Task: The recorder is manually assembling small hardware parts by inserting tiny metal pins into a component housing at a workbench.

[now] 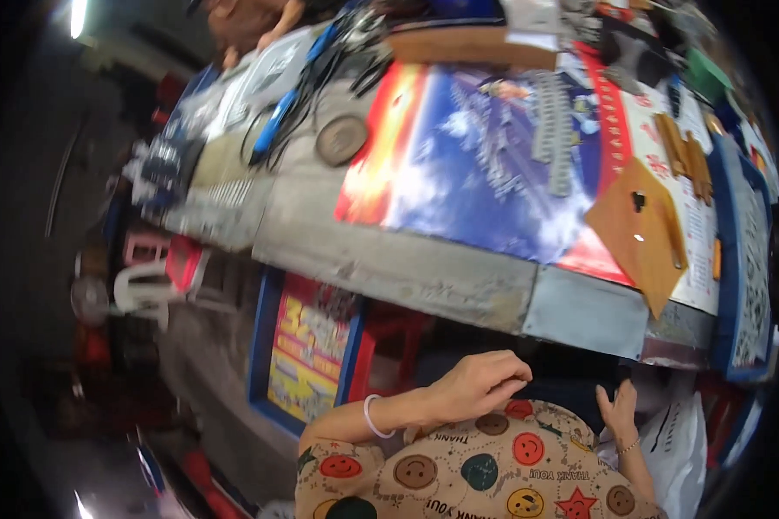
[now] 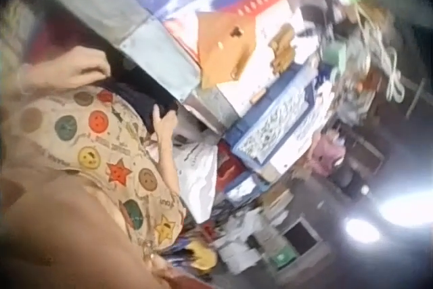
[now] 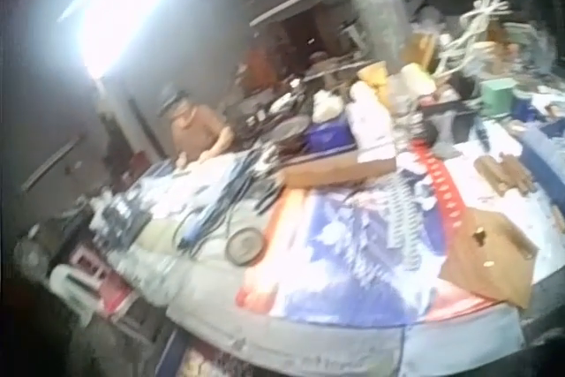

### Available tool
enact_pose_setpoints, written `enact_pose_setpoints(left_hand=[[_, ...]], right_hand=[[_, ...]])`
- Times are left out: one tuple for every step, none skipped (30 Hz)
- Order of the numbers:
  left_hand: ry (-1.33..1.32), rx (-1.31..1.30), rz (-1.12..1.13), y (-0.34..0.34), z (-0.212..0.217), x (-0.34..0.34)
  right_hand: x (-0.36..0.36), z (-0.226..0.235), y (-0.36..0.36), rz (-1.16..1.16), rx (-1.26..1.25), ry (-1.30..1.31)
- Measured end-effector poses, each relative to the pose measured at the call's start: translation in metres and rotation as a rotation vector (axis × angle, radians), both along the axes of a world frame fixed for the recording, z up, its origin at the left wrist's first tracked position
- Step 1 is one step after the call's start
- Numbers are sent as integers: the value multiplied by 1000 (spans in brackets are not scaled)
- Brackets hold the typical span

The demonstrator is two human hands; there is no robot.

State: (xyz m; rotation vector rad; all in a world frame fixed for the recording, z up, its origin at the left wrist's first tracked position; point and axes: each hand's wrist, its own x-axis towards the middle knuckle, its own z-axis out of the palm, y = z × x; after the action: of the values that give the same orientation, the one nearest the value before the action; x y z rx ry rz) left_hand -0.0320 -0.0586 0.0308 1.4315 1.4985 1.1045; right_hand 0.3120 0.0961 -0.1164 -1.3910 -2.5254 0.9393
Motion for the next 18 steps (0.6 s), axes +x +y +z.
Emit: enact_pose_setpoints(left_hand=[[3, -14, 41, -14, -2, 0], [-8, -23, 113, -28, -6, -1], [-14, -67, 182, -41, -6, -4], [-24, -106, 218, -49, -9, -6], [-26, -148, 283, -57, -10, -8], [-9, -145, 331, -59, -18, -9], [-1, -133, 335, -59, -31, -7], [-67, -204, 353, -59, -29, -2], [-77, -265, 390, -63, -30, 4], [-129, -371, 468, -71, -27, 9], [-99, -337, 470, -82, -35, 8], [-167, -325, 494, -91, -48, 10], [-195, -307, 499, -91, -51, 16], [-242, -400, 506, -64, -9, 33], [-276, -397, 427, -57, -8, 39], [-323, -419, 395, -52, -9, 47], [-303, -401, 317, -43, -11, 53], [-282, -386, 260, -36, -8, 60]], right_hand=[[1, -6, 6, 7, -36, -158], [2, -11, 13, 9, -60, -316], [9, -22, 16, 4, 49, -234], [0, -16, 14, -24, 80, -78], [-12, -9, 15, -68, 114, 76], [-18, 12, 14, -76, 26, -27], [-29, 35, 12, -121, -125, -295], [-24, 40, 7, -5, -1, -457], [-46, 67, 3, 93, 10, -394], [-69, 94, 4, 303, 34, -224], [-71, 102, 6, 501, 18, 163], [-76, 126, 6, 575, -171, 153], [-78, 142, 12, 557, -190, 223], [-72, 160, 21, 491, 34, 280], [-59, 186, 34, 366, 235, 256], [-45, 201, 49, 193, 387, 367], [-20, 209, 66, 19, 506, 354], [2, 219, 83, -174, 551, 326]])
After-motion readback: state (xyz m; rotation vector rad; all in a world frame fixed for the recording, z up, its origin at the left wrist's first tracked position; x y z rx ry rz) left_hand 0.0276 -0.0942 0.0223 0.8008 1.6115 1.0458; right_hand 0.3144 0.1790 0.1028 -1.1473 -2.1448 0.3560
